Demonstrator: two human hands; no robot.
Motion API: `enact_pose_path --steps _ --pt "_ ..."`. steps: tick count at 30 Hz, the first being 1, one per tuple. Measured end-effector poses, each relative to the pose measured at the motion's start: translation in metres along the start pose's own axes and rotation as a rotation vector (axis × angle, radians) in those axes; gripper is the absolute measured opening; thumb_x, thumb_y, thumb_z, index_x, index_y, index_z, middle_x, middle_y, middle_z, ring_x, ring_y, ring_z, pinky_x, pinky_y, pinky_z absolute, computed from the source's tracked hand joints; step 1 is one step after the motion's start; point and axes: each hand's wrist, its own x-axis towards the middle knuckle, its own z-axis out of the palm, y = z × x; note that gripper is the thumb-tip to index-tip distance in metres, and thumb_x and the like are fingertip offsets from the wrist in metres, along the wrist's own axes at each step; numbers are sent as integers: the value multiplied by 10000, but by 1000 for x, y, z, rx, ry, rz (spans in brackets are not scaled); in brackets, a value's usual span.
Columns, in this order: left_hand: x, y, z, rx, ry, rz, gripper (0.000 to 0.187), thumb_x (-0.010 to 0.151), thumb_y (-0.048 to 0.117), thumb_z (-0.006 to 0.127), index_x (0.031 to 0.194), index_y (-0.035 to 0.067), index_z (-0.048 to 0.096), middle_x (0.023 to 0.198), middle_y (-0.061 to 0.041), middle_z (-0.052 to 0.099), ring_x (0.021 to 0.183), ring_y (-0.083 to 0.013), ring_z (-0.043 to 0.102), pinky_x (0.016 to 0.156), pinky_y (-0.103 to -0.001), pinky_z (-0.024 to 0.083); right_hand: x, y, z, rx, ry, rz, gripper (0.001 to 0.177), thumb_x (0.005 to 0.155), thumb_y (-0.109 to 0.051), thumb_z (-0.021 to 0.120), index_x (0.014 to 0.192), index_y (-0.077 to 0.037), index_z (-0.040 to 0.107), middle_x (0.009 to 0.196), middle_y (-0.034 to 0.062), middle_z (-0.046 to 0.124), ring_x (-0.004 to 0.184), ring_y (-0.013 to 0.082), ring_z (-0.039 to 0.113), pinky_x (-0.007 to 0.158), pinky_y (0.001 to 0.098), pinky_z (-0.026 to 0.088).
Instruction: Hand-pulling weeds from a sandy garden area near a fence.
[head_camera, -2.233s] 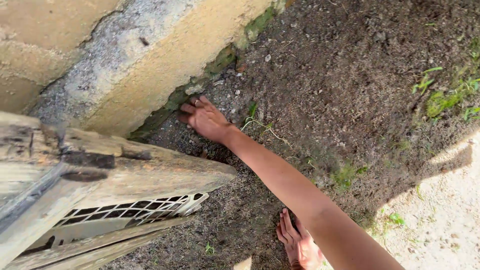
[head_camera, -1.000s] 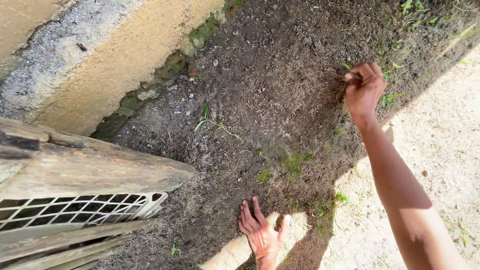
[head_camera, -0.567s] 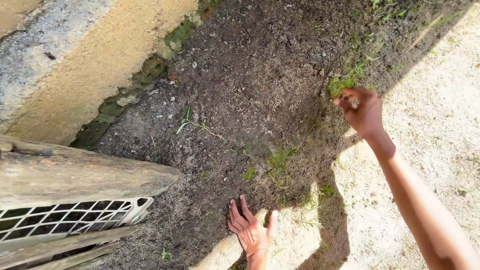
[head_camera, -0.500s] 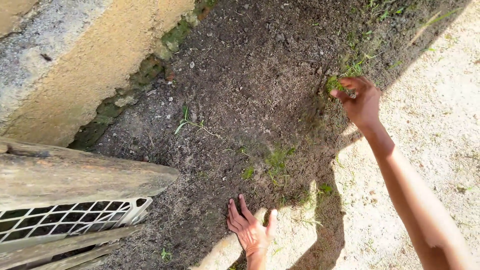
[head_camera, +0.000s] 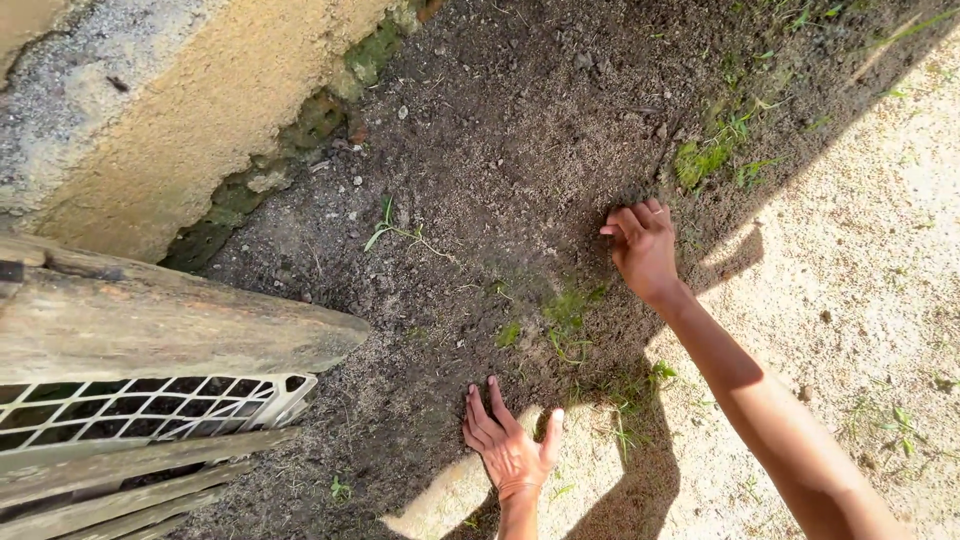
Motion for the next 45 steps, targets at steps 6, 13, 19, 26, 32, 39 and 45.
enact_pose_path --steps 6,13,19,26,32,39,45 --pt "0 2 -8 -28 9 16 1091 822 863 366 1524 33 267 1543 -300 257 1441 -434 260 1165 -629 155 56 -36 -5 154 56 -41 238 847 132 686 909 -96 719 763 49 650 711 186 527 685 357 424" --pt "2 1 -9 1 29 11 1099 822 863 357 1517 19 252 1529 -318 246 1422 -456 245 1149 -629 159 89 -78 -9 111 66 -78 149 735 59 737 828 -48 691 784 98 659 760 282 577 713 438 461" --pt "4 4 -15 -59 -46 10 1107 833 857 394 1518 -3 263 1529 -333 242 1426 -470 238 1143 -637 150 15 -81 -35 297 -167 44 211 857 168 628 835 -28 703 819 86 672 722 232 590 625 365 494" --pt "1 5 -17 -90 -9 11 1123 822 862 420 1546 16 281 1568 -306 251 1465 -453 237 1176 -649 142 -65 -80 -140 464 -540 -163 412 828 69 626 1216 -64 665 1279 126 668 1086 308 684 890 371 626" --pt "-6 6 -20 -55 -50 47 1130 804 858 430 1578 59 225 1616 -295 186 1493 -440 200 1165 -657 123 -101 0 -195 7 -650 311 494 960 -243 658 1400 -38 569 1435 187 580 1042 333 695 763 388 640" --pt "25 63 -20 -179 54 309 945 922 681 517 1620 110 232 1690 -210 130 1550 -414 138 1223 -642 168 -166 -78 -188 374 -917 470 661 961 -38 526 1550 -24 226 1456 241 448 830 283 722 678 300 663" --pt "46 130 -40 88 -364 571 787 931 528 600 1555 234 221 1690 -143 35 1546 -375 64 1202 -606 94 -203 -83 -164 317 -718 156 292 906 54 622 1166 -35 720 1156 159 741 972 244 730 799 311 690"
